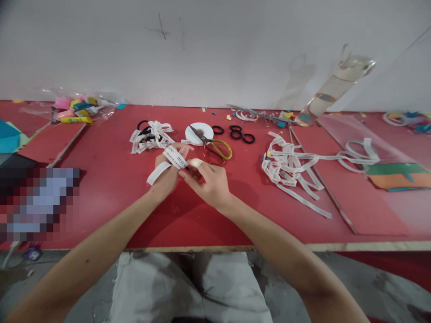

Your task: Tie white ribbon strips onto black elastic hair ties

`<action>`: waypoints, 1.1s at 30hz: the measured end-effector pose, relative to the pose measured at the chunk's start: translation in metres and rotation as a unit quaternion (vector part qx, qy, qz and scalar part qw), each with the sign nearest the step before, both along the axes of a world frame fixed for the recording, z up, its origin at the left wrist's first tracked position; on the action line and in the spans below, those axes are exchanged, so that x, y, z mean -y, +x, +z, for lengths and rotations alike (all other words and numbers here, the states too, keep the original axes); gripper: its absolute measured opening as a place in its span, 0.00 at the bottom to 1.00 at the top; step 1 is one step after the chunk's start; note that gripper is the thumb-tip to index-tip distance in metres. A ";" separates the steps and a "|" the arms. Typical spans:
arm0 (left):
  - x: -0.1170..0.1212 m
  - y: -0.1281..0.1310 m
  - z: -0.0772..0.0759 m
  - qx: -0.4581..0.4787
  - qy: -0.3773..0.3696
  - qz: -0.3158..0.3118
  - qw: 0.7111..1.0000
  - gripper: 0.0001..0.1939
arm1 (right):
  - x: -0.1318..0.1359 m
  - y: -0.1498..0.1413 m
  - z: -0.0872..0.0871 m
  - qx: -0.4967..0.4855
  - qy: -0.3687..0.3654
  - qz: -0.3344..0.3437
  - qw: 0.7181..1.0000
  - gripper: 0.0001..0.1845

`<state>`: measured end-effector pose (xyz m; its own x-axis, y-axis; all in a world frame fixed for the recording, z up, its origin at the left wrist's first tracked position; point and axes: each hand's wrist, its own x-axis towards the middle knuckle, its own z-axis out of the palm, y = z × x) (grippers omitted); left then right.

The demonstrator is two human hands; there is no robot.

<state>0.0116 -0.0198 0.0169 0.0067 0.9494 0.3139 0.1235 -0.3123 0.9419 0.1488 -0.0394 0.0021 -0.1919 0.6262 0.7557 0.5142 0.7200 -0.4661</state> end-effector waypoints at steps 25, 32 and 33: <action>-0.005 0.004 -0.005 -0.029 0.122 0.022 0.992 0.22 | -0.005 0.003 0.005 0.009 0.120 0.048 0.992 0.10; -0.006 -0.003 -0.002 0.021 -0.011 -0.131 0.991 0.23 | -0.008 0.008 0.012 -0.027 0.104 0.020 0.994 0.09; -0.007 -0.004 -0.002 0.020 -0.028 -0.139 0.990 0.22 | -0.008 0.009 0.013 -0.039 0.088 0.014 0.995 0.09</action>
<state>0.0073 -0.0132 0.0146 0.2582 0.9289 0.2655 0.0027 -0.2756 0.9613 0.1582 -0.0311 0.0148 -0.1447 0.4775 0.8666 0.4599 0.8080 -0.3684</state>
